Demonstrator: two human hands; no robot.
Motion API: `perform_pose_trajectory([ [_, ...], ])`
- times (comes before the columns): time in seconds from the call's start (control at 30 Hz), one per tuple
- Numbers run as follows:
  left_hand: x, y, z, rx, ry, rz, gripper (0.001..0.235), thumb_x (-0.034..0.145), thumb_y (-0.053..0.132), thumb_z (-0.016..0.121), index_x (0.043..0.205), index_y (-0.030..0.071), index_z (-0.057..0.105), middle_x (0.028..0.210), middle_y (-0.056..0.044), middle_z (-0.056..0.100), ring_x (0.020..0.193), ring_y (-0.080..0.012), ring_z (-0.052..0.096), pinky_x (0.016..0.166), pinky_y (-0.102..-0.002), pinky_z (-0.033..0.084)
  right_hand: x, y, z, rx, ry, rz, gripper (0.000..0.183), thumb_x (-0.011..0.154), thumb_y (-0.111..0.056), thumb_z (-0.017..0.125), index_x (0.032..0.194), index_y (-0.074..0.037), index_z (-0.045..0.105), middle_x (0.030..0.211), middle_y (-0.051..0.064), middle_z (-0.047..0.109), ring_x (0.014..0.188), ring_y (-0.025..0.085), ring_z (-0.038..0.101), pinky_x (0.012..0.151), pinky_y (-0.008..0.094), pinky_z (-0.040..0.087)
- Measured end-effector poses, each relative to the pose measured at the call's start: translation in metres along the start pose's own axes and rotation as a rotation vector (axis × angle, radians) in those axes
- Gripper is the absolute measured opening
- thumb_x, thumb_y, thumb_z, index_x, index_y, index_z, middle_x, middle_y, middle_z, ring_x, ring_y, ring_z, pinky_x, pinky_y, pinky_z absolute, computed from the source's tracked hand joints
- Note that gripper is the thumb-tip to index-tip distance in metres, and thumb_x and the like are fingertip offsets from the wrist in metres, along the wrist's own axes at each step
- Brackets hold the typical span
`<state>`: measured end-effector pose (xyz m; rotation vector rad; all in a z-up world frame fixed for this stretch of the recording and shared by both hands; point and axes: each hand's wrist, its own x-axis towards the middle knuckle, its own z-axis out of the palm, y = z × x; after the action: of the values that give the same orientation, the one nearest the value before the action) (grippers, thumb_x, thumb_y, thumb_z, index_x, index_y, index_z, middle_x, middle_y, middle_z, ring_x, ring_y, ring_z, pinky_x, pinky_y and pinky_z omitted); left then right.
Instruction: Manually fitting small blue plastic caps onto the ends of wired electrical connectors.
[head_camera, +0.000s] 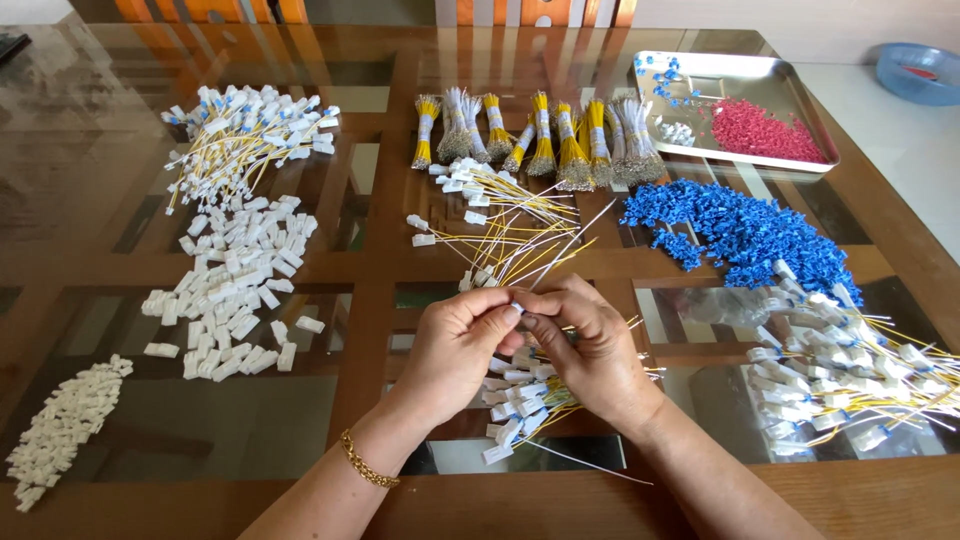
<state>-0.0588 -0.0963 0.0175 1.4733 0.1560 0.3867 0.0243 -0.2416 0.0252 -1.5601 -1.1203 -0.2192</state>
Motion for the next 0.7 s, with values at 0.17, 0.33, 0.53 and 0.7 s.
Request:
perform_pose_trajectory([
  [0.17, 0.006, 0.027, -0.007, 0.247, -0.073, 0.058, 0.024, 0.096, 0.004, 0.064, 0.118, 0.001, 0.075, 0.090, -0.019, 0.077, 0.074, -0.0186, 0.072, 0.071, -0.030, 0.063, 0.016, 0.020, -0.038, 0.051, -0.012, 0.046, 0.020, 0.088, 0.002, 0.070, 0.106, -0.003, 0.075, 0.096, 0.013, 0.073, 0.092, 0.029, 0.073, 0.088, 0.043, 0.055],
  [0.33, 0.000, 0.017, -0.012, 0.726, -0.217, 0.244, 0.027, 0.092, 0.005, 0.065, 0.115, 0.012, 0.078, 0.093, -0.021, 0.076, 0.087, -0.0394, 0.072, 0.074, -0.045, 0.059, 0.027, 0.099, -0.108, -0.614, 0.105, 0.546, 0.024, 0.093, -0.015, 0.074, 0.116, -0.012, 0.077, 0.099, 0.012, 0.077, 0.096, 0.034, 0.074, 0.084, 0.046, 0.055],
  [0.53, 0.017, 0.010, -0.029, 0.794, -0.219, 0.314, 0.029, 0.092, 0.004, 0.065, 0.118, 0.011, 0.078, 0.104, -0.017, 0.075, 0.102, -0.0341, 0.067, 0.091, -0.042, 0.053, 0.024, 0.172, -0.121, -1.076, -0.107, 0.834, 0.022, 0.093, -0.042, 0.068, 0.106, -0.030, 0.082, 0.092, 0.004, 0.080, 0.094, 0.034, 0.076, 0.085, 0.047, 0.059],
  [0.7, 0.069, 0.010, -0.086, 1.182, 0.040, 0.193, 0.025, 0.091, 0.015, 0.068, 0.115, 0.016, 0.076, 0.105, -0.018, 0.071, 0.102, -0.0405, 0.067, 0.088, -0.050, 0.054, 0.045, 0.182, -0.103, -1.393, -0.329, 1.031, 0.068, 0.097, -0.071, 0.050, 0.123, -0.014, 0.077, 0.118, 0.010, 0.079, 0.116, 0.030, 0.073, 0.094, 0.047, 0.058],
])
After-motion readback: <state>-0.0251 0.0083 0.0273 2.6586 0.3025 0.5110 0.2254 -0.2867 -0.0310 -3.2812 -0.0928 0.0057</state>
